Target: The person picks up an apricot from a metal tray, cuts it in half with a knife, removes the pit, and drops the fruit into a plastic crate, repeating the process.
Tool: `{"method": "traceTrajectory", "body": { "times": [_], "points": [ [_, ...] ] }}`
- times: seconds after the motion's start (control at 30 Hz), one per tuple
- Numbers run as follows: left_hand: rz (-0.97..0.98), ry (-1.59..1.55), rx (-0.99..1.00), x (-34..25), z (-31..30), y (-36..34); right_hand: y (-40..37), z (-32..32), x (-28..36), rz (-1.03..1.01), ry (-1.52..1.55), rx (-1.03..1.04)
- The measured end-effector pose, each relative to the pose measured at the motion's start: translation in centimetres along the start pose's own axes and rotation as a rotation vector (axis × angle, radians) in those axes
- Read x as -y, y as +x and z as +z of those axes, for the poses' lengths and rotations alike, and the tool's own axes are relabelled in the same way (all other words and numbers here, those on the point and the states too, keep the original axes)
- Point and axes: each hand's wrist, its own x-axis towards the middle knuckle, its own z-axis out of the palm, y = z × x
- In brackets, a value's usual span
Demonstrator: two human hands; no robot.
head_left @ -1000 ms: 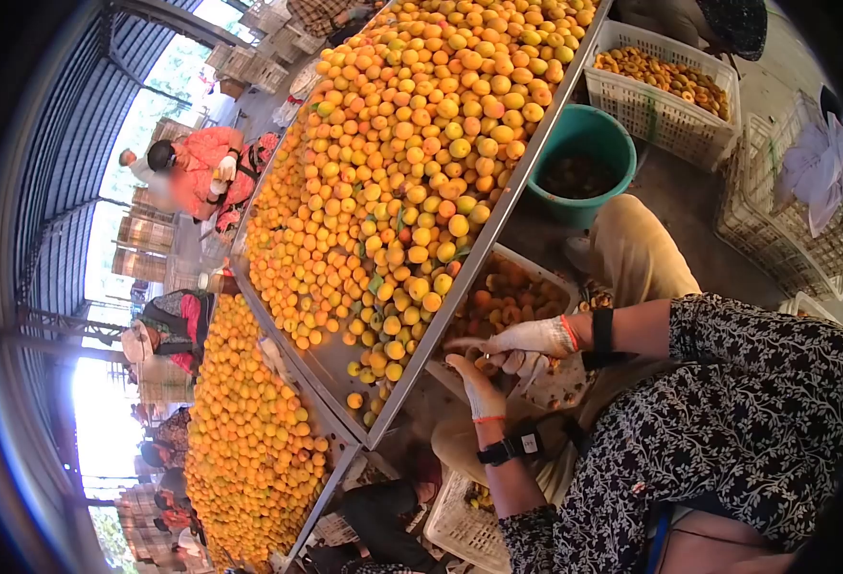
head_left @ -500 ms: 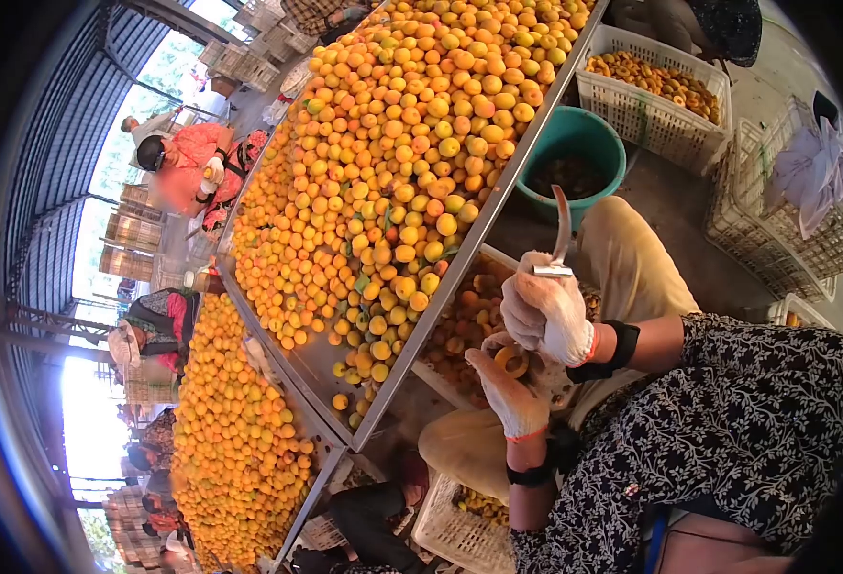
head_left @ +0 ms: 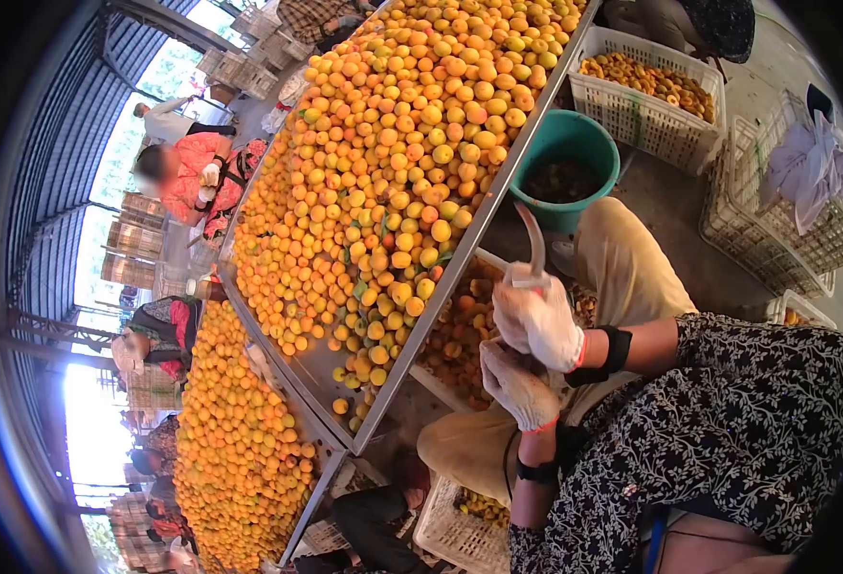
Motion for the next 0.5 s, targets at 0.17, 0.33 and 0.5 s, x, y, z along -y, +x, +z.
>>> {"method": "traceTrajectory", "body": {
  "times": [0.17, 0.33, 0.5],
  "points": [
    [-0.01, 0.103, -0.135, 0.6, 0.9, 0.3, 2.5, -1.9, -0.7, 0.178, 0.191, 0.017],
    [0.204, 0.238, -0.192, 2.9, 0.5, 1.6, 2.9, -2.3, -1.5, 0.285, 0.276, -0.017],
    [-0.006, 0.517, -0.097, 3.8, -0.2, 3.9, 2.1, -1.5, -3.3, -0.098, -0.135, -0.103]
  ]
}}
